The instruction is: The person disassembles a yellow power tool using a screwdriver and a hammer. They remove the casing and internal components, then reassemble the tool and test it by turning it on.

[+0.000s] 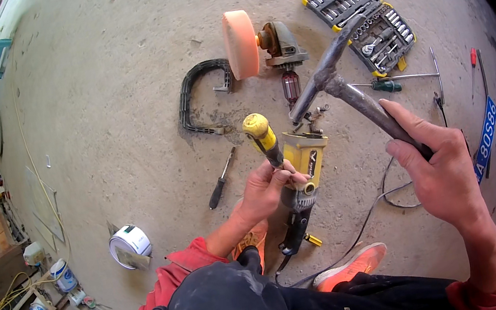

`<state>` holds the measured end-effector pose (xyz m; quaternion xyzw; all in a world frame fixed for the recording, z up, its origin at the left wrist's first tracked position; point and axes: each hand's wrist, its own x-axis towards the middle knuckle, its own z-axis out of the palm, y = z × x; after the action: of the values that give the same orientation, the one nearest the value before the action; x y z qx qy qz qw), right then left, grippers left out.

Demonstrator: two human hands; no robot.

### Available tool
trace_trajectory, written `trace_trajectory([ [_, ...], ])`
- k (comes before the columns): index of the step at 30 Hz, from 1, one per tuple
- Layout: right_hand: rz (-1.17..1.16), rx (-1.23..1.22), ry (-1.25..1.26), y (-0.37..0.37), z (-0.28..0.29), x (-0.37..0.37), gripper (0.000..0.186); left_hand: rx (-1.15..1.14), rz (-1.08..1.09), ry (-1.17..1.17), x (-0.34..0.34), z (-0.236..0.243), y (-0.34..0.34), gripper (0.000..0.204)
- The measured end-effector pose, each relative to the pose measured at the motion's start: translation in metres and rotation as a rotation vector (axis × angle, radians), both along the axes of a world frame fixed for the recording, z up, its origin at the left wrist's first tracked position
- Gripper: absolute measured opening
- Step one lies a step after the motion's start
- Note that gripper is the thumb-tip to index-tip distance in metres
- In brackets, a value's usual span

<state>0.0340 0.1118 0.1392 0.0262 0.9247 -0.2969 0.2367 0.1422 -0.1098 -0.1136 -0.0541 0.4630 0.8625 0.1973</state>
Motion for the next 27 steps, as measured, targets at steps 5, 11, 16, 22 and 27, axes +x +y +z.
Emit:
trace_trajectory([
  [5,0.029,-0.01,0.105,0.001,-0.001,0.005,0.054,-0.124,-0.071,0.103,-0.001,0.001,0.003,0.011],
  [11,0.063,0.03,0.203,0.001,0.019,0.0,0.055,-0.24,-0.126,0.172,-0.006,0.006,0.005,0.011],
  [16,0.201,0.253,0.639,0.026,0.042,-0.026,0.053,-0.254,-0.069,0.211,-0.008,0.012,0.008,0.01],
  [22,0.554,0.307,0.258,-0.003,0.059,-0.013,0.047,-0.286,-0.078,0.235,-0.005,0.005,0.006,0.009],
  [27,0.005,0.016,0.445,0.008,0.028,-0.002,0.051,-0.084,-0.013,0.02,-0.008,0.0,0.003,0.011],
])
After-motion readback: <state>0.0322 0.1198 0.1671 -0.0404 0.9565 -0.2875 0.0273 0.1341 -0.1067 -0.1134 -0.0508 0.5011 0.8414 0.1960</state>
